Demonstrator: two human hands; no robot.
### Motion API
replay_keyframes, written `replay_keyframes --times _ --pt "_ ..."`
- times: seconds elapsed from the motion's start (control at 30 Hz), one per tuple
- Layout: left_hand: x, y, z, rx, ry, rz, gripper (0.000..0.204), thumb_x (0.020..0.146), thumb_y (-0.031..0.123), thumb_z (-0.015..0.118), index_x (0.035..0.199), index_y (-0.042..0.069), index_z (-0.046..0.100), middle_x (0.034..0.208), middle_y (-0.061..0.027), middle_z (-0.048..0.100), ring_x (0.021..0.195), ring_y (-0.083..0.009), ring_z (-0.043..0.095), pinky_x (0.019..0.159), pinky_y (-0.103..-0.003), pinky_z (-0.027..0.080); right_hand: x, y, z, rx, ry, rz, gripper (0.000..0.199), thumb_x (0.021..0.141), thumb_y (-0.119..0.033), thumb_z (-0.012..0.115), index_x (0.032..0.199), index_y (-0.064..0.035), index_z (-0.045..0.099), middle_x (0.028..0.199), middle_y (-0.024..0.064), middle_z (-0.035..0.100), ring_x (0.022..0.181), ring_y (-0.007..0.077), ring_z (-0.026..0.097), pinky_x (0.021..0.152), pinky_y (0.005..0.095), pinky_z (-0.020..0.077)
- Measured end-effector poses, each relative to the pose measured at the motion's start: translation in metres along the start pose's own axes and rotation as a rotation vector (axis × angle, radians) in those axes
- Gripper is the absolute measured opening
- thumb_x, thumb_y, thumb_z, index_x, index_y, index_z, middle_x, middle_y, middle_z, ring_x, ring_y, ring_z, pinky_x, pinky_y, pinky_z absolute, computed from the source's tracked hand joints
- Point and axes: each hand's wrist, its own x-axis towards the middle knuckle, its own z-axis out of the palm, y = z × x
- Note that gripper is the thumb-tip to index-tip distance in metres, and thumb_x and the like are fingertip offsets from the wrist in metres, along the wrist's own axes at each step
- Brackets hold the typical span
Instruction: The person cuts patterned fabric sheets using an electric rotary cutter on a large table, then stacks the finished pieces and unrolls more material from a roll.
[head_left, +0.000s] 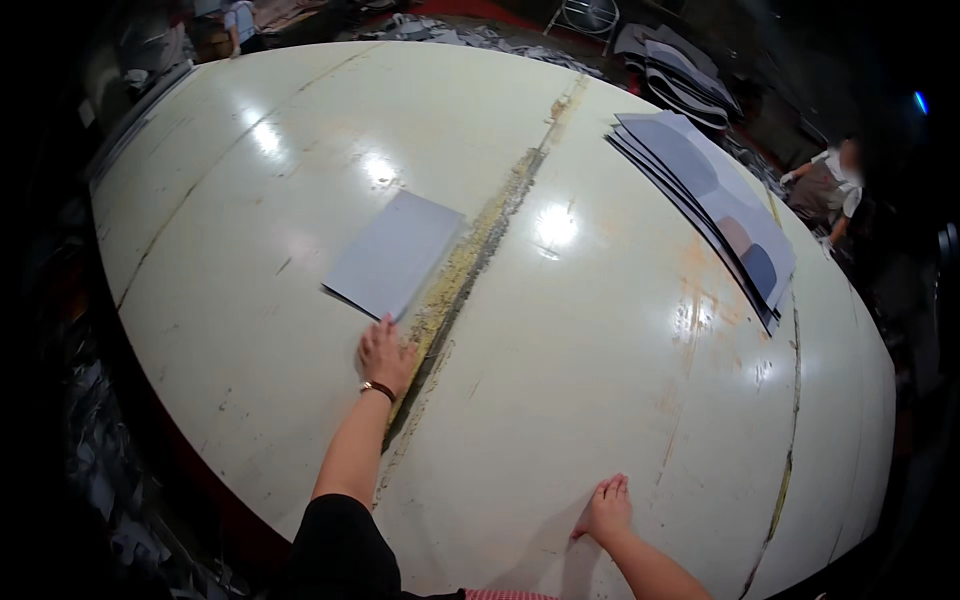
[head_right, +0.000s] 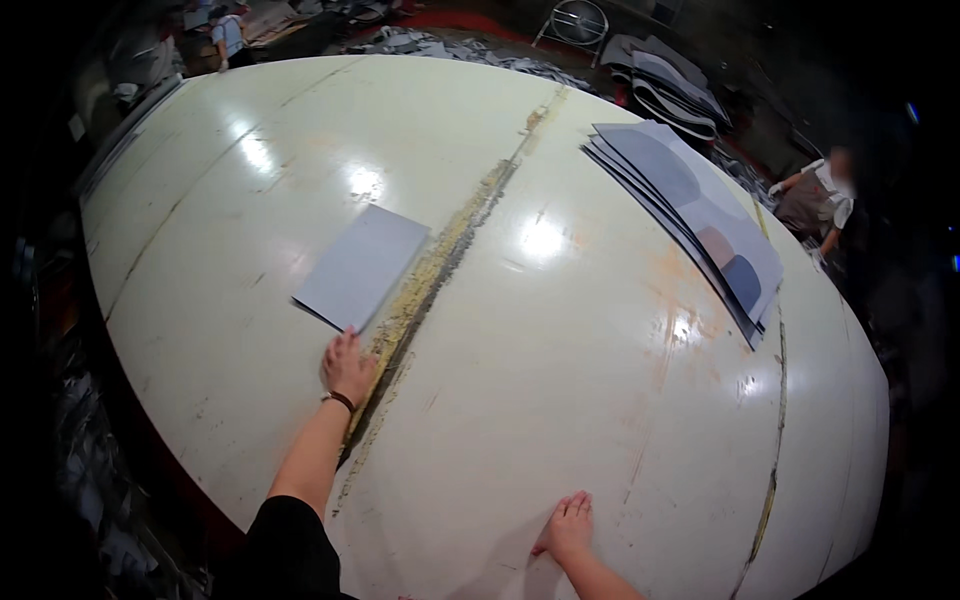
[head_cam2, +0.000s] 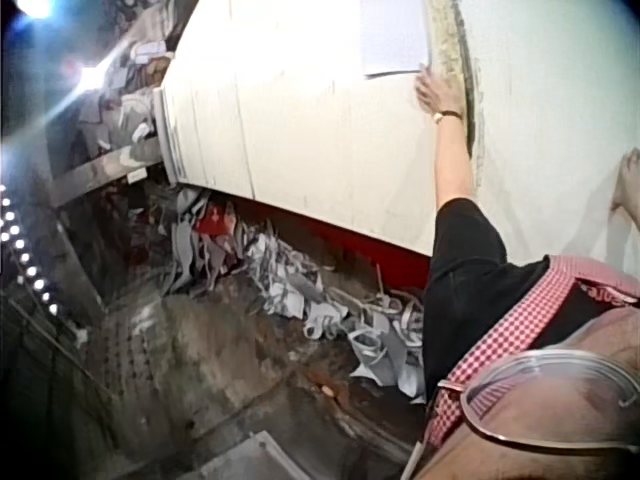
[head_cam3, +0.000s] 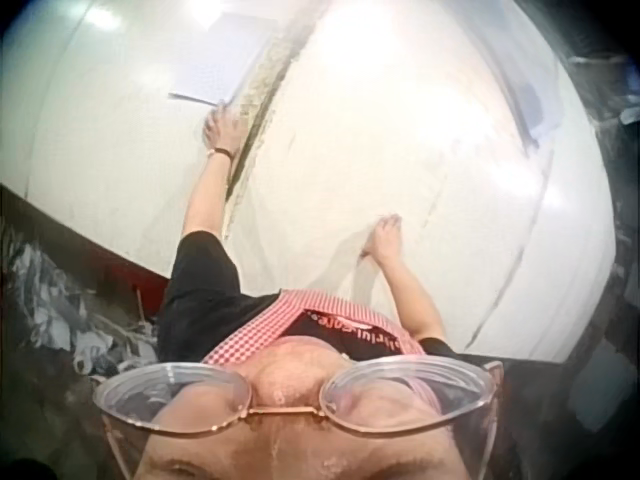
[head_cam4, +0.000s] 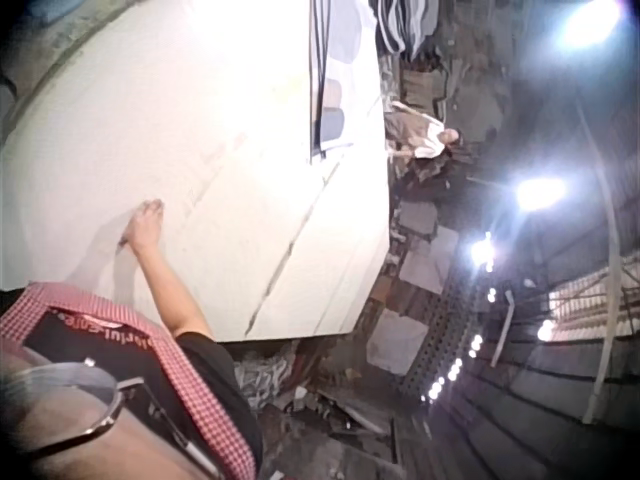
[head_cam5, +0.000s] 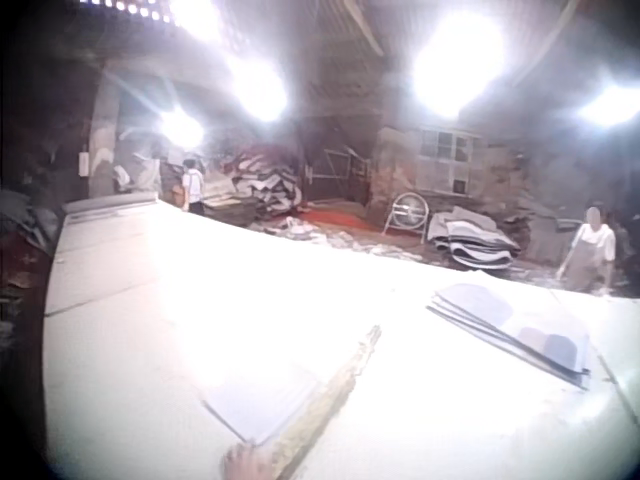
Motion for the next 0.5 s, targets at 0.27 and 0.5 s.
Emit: replay_keyframes --times 0.27,0.5 --pt "-0.14 0.034 -0.085 -0.249 0.342 0.286 0.009 0.063 0.004 0.063 0.071 0.007 0.061 0.088 -0.0029 0.061 0.088 -0.0239 0.054 0.081 -0.037 0.041 -0.004 0.0 -0.003 -0.046 -0.012 0.029 0.132 0.035 -0.059 0.08 0.133 0.009 0.022 0.138 0.0309 0.02 0.132 0.04 0.015 0.109 0.0399 0.0147" --pt "-0.314 0.026 -0.225 -0.448 0.319 0.148 0.014 0.062 -0.004 0.063 0.067 0.006 0.054 0.081 -0.0052 0.061 0.079 -0.0242 0.058 0.064 -0.033 0.048 -0.008 -0.011 -0.015 -0.189 -0.04 0.025 0.128 0.037 -0.058 0.08 0.128 0.013 0.027 0.135 0.0299 0.027 0.13 0.0383 0.022 0.108 0.0384 0.0176"
